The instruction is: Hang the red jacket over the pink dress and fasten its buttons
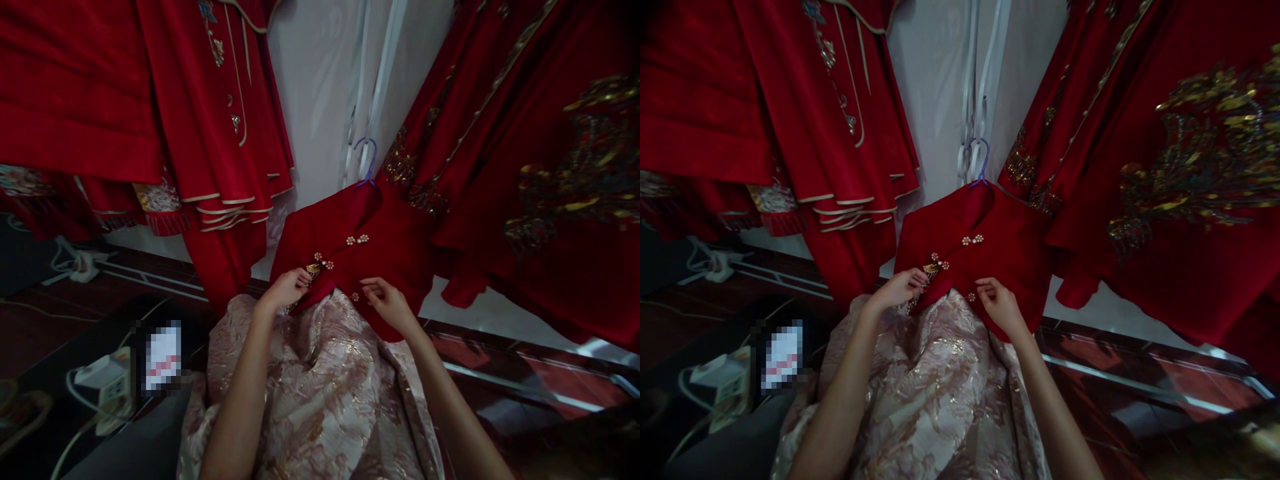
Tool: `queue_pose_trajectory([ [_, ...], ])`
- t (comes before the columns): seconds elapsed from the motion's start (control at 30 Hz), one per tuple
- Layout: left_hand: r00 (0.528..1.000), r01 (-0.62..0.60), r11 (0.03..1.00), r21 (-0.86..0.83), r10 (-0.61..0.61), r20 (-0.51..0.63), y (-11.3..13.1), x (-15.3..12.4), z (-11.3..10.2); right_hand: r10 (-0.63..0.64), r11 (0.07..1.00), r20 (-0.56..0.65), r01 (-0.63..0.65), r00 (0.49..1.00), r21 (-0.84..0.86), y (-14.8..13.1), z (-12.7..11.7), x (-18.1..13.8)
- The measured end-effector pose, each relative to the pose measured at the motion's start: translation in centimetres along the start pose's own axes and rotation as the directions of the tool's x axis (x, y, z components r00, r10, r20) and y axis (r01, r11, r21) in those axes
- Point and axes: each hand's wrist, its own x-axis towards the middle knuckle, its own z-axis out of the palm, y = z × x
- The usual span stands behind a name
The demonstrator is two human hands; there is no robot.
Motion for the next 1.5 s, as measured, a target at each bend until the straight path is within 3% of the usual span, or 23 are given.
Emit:
queue_pose_trajectory([
  [0.17, 0.998, 0.021, 0.959, 0.282, -0.039, 0.059, -0.2, 0.4, 1.9, -0.017, 0.994, 0.012, 0.018, 1.000, -0.109, 1.9, 3.0, 0.2],
  [0.33, 0.998, 0.057, 0.926, 0.372, -0.050, -0.030, -0.3, 0.3, 2.2, -0.023, 0.979, -0.136, -0.005, 0.990, -0.206, 2.2, 5.2, -0.1],
  [0.43, 0.998, 0.059, 0.920, 0.388, -0.057, -0.015, -0.3, 0.1, 2.0, -0.010, 0.961, -0.180, -0.040, 0.984, -0.274, 1.9, 5.5, -0.1],
  [0.63, 0.997, 0.007, 0.922, 0.386, 0.022, -0.071, 1.7, -0.3, 1.1, 0.074, 0.956, -0.265, -0.144, 0.962, -0.257, 1.5, 2.2, 0.7],
  [0.77, 0.994, -0.004, 0.933, 0.361, 0.045, -0.104, 3.3, -0.4, 0.7, 0.116, 0.967, -0.153, -0.147, 0.981, -0.206, 0.1, -1.0, 0.5],
  [0.87, 0.997, -0.013, 0.960, 0.279, 0.033, -0.068, 3.4, -0.3, 0.6, 0.118, 0.993, 0.030, -0.118, 0.993, 0.014, -2.1, -1.3, 0.1],
  [0.97, 1.000, -0.018, 0.990, 0.140, 0.015, 0.017, 2.7, -0.1, 0.8, 0.034, 0.981, 0.094, -0.051, 0.995, 0.186, -4.2, 1.2, 0.2],
  [1.1, 0.993, 0.010, 0.999, -0.043, -0.005, 0.114, 1.0, 0.5, 1.4, 0.068, 0.983, -0.037, -0.060, 0.997, 0.174, -4.8, 6.8, 0.9],
  [1.2, 0.994, 0.040, 0.998, -0.039, -0.035, 0.103, -0.3, 0.8, 1.8, 0.015, 0.983, -0.141, 0.011, 0.990, 0.181, -4.1, 10.0, 1.1],
  [1.33, 0.995, 0.073, 0.996, -0.050, -0.069, 0.073, -1.2, 1.0, 2.0, -0.043, 0.978, -0.241, 0.090, 0.970, 0.187, -3.3, 11.3, 0.6],
  [1.5, 0.987, 0.120, 0.969, -0.218, -0.093, 0.130, -0.9, 1.0, 1.8, -0.069, 0.980, -0.293, 0.119, 0.953, 0.157, -3.2, 11.4, 0.0],
])
